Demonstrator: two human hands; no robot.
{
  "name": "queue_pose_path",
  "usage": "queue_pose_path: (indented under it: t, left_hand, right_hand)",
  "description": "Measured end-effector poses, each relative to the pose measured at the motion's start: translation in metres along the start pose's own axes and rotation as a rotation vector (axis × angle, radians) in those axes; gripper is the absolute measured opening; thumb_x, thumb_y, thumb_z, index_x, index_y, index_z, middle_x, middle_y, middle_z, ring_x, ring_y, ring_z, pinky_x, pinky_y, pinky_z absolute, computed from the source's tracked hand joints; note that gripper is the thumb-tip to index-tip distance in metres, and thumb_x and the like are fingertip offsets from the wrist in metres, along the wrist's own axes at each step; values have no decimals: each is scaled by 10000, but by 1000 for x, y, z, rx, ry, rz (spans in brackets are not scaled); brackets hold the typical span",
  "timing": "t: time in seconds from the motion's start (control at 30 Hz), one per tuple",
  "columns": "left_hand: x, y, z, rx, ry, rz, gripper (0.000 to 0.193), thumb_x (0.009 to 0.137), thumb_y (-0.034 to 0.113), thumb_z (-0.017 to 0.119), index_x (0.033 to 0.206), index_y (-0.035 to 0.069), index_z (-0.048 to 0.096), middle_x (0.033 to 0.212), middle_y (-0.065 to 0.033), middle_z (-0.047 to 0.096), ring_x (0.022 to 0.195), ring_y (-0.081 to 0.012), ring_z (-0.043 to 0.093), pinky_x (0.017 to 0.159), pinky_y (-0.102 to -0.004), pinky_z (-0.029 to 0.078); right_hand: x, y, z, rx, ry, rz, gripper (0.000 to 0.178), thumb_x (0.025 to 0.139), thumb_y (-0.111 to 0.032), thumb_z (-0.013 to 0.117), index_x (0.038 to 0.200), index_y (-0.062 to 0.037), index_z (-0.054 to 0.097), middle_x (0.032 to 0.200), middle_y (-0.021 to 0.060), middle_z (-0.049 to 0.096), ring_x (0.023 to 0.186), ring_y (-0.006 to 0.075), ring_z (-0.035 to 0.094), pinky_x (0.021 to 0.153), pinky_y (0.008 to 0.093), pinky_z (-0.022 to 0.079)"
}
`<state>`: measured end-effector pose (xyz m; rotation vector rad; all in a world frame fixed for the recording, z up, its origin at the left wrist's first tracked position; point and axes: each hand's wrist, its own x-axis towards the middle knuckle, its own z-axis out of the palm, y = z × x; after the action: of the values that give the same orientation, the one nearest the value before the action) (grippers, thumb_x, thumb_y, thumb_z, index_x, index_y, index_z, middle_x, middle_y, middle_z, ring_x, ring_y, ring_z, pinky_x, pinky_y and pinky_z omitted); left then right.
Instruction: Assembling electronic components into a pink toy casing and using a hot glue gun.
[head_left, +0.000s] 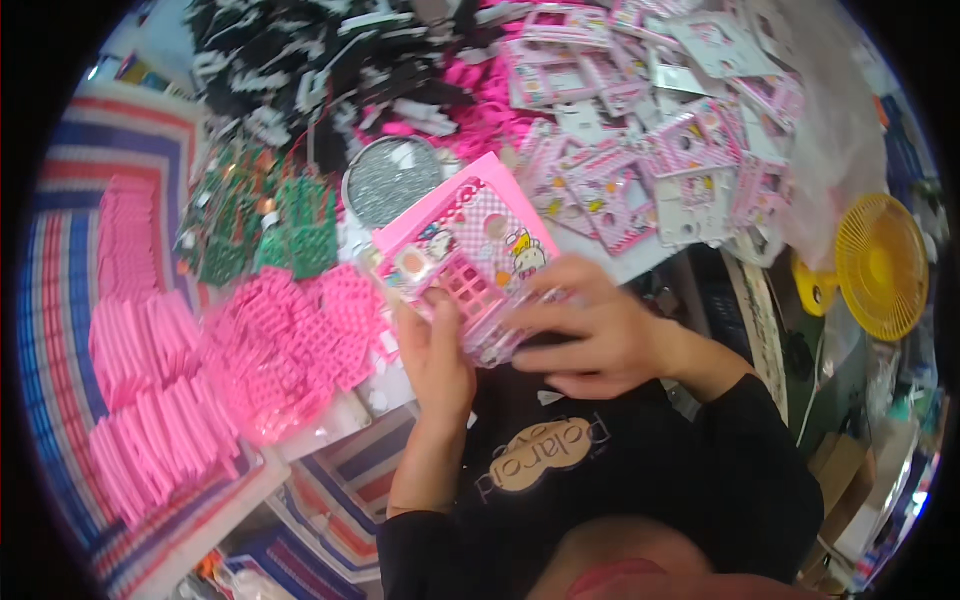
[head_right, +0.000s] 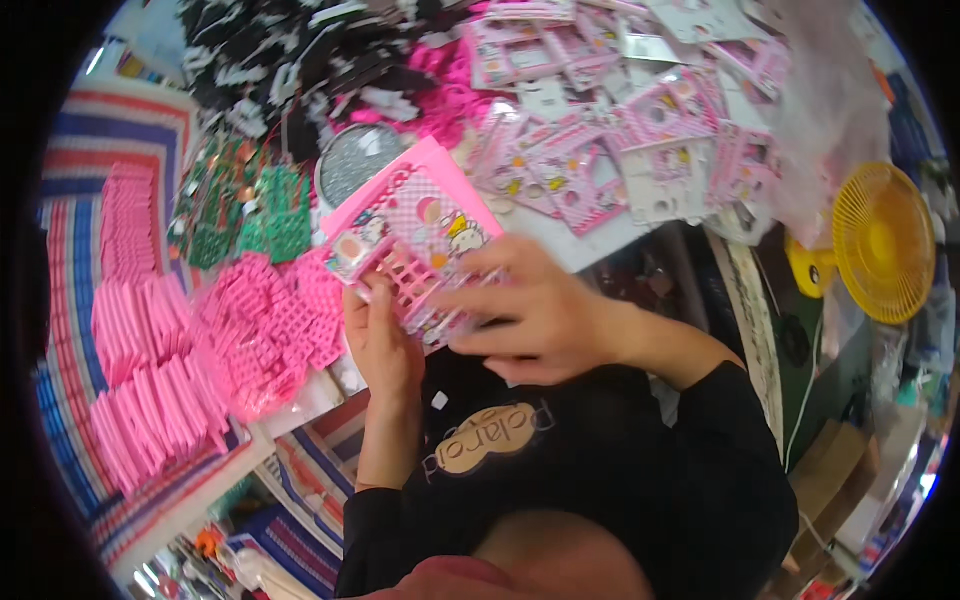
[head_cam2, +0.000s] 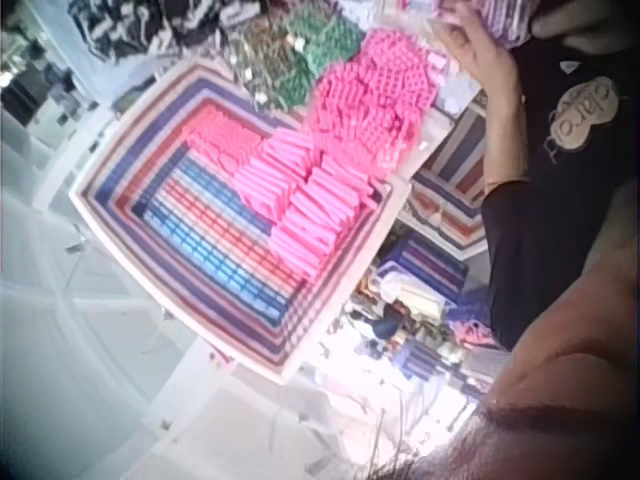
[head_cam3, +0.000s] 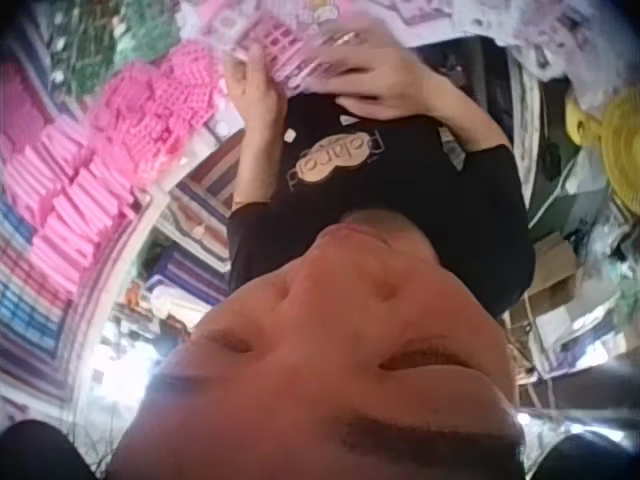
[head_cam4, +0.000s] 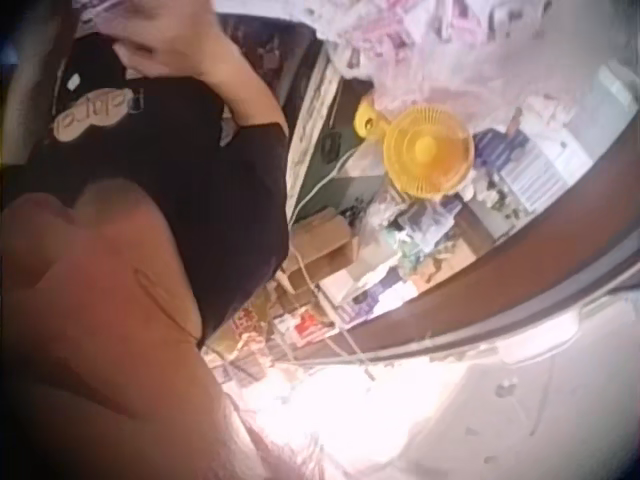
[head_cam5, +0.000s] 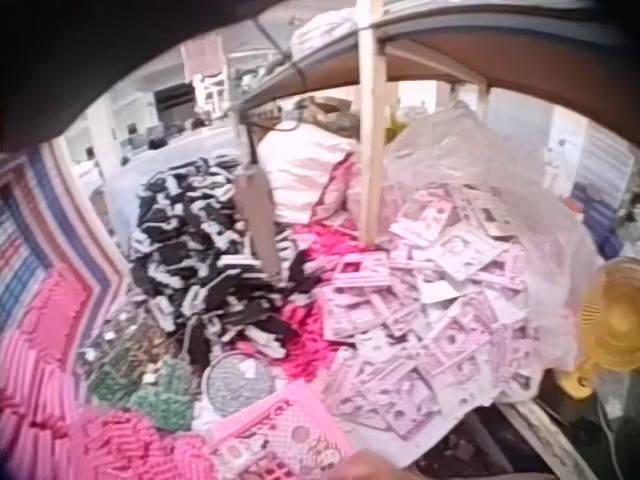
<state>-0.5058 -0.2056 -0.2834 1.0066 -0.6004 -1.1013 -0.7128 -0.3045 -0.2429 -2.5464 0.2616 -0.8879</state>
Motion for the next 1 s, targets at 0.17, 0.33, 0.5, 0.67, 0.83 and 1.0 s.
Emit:
queue_pose_path:
  t: [0.17, 0.33, 0.5, 0.67, 0.83, 1.0]
  left_hand:
    - [-4, 7, -41, 42, 61, 3, 300, 1046, 135, 484, 1327, 29, 490, 1258, -89, 592, 1185, -196, 559, 1060, -382, 414]
    - [8, -3, -39, 894, 463, 413, 509, 1066, 165, 452, 1520, -30, 333, 1480, -177, 432, 1353, -273, 433, 1156, -399, 298]
    - [12, 13, -41, 1138, 402, 431, 1035, 759, 130, 754, 1592, -38, 164, 1417, -269, 362, 1290, -398, 381, 1120, -477, 294]
    - [10, 4, -53, 1051, 381, 404, 1011, 781, 134, 748, 1600, -15, 174, 1357, -231, 388, 1242, -364, 408, 1096, -454, 322]
    - [6, 4, -63, 1047, 327, 330, 964, 799, 175, 762, 1579, -11, 227, 1414, -200, 376, 1282, -306, 401, 1073, -410, 350]
    - [20, 34, -74, 257, 417, 128, 363, 1017, 183, 585, 1322, -5, 528, 1181, -91, 608, 1066, -151, 571, 933, -316, 459]
  right_hand:
    - [12, 49, 34, 828, 203, 714, 692, 856, -218, 773, 1431, -16, 445, 1252, 111, 569, 1134, 169, 545, 937, 333, 470]
    - [46, 22, 95, 1298, 242, 644, 541, 970, -153, 673, 1423, 5, 423, 1248, 66, 559, 1109, 110, 556, 942, 289, 475]
    - [49, 11, 108, 939, 250, 496, 563, 979, -226, 649, 1418, 25, 402, 1241, 167, 580, 1121, 231, 595, 954, 371, 479]
    - [53, 12, 106, 697, 141, 359, 565, 983, -230, 616, 1417, 49, 385, 1250, 240, 574, 1112, 339, 615, 925, 432, 480]
    - [54, 27, 91, 724, -122, 376, 597, 972, -221, 635, 1430, 56, 370, 1233, 193, 570, 1108, 263, 588, 943, 398, 466]
    - [63, 35, 82, 1180, -150, 585, 692, 914, -196, 729, 1456, 30, 363, 1249, 137, 578, 1131, 201, 561, 982, 343, 453]
